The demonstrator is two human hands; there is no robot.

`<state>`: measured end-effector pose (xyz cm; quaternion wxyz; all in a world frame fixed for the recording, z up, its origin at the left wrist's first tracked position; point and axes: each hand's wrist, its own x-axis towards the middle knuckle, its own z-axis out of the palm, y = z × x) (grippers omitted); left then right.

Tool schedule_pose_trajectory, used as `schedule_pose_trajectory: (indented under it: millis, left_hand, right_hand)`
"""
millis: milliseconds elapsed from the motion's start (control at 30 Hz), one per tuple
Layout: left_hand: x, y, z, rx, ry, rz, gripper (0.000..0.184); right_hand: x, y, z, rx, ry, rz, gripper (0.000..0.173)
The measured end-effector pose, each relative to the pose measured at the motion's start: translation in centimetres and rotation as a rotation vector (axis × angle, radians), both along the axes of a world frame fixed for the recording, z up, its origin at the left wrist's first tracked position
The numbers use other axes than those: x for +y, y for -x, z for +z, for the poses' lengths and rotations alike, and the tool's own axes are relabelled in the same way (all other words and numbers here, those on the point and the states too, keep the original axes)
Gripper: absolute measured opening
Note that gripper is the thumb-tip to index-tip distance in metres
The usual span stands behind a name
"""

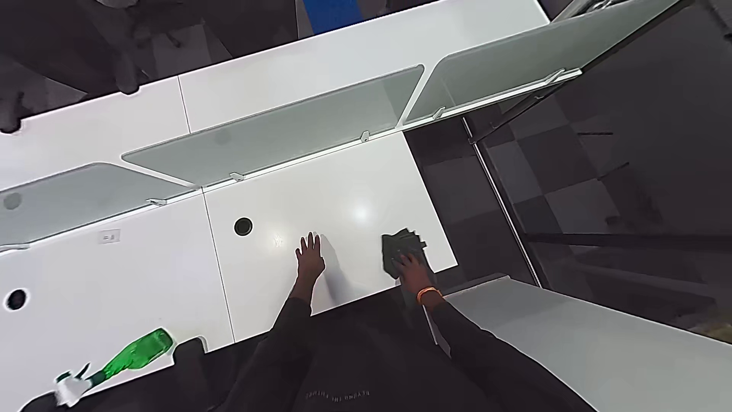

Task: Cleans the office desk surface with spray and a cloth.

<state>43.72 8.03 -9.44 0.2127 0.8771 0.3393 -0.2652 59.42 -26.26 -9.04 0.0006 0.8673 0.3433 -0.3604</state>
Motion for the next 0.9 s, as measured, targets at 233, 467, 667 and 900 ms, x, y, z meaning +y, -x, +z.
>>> schedule_pose_trajectory:
  millis: [233, 467, 667, 900]
  left_hand:
    - [2.3, -2.0, 0.1, 0.199, 0.166, -0.084, 0.099]
    - [3.7, -2.9, 0.6, 0.283, 0.211, -0.175, 0.098]
    - [3.4, -4.4, 0.7, 0.342, 0.197, -0.174, 0.097]
    - [3.9, -5.1, 0.7, 0.375, 0.197, -0.188, 0.097]
  right_hand:
    - [9.3, 4.7, -1.2, 0.117, 0.028, 0.202, 0.066]
    - [17.1, 0.4, -1.7, 0.076, 0.019, 0.228, 0.061]
    - [27.2, -5.5, -1.9, 0.048, -0.019, 0.264, 0.063]
    - [36.0, -12.8, -2.5, 0.025, -0.059, 0.364, 0.06]
